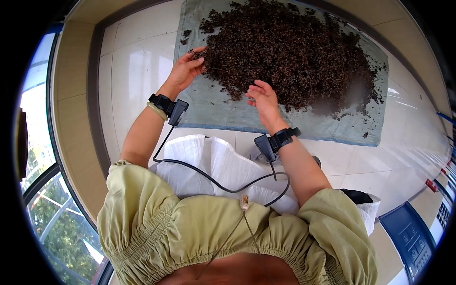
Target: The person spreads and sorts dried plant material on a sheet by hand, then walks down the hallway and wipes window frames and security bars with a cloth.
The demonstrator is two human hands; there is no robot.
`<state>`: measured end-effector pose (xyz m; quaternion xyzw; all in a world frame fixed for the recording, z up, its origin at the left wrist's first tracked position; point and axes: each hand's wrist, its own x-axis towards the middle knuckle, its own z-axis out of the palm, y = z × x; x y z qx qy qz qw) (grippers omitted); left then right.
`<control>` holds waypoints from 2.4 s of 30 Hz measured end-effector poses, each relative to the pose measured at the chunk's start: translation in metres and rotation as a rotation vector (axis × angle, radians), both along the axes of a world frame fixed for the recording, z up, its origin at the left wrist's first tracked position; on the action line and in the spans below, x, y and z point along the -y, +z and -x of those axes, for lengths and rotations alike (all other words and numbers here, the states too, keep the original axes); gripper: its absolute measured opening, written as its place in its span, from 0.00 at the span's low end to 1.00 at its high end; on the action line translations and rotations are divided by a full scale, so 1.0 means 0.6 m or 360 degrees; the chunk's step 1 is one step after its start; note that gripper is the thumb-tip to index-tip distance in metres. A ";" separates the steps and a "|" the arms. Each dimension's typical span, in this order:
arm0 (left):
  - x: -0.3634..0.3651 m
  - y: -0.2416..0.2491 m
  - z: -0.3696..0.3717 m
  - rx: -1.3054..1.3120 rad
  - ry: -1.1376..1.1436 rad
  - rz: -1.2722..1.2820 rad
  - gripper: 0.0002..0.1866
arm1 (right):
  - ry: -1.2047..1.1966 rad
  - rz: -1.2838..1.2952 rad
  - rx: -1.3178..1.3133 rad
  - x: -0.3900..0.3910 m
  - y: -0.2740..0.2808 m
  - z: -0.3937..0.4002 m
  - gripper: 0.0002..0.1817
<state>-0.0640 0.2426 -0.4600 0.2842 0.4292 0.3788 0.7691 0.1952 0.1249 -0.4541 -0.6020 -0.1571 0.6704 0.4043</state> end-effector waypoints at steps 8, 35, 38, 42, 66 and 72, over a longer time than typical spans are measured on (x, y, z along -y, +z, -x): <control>0.026 0.038 -0.056 0.0101 -0.0242 0.0116 0.14 | -0.0056 -0.0246 -0.0418 -0.019 0.070 0.038 0.27; -0.035 -0.035 -0.108 -0.2170 -0.0990 -0.1346 0.39 | 0.1509 -0.0978 0.2265 -0.054 -0.026 0.008 0.39; -0.051 -0.020 -0.077 -0.1959 -0.0774 -0.1203 0.31 | 0.1336 -0.1083 0.2191 -0.057 -0.042 -0.017 0.29; -0.085 0.008 -0.042 -0.1738 -0.0369 -0.1187 0.24 | 0.0943 -0.1308 0.1989 -0.077 -0.006 -0.037 0.23; -0.201 0.185 -0.082 -0.0368 0.0778 -0.0839 0.14 | 0.0725 -0.1017 0.1462 -0.041 0.096 0.025 0.18; -0.200 0.141 -0.059 -0.0240 0.0553 -0.0830 0.24 | 0.0881 -0.1157 0.1549 -0.015 0.038 0.023 0.22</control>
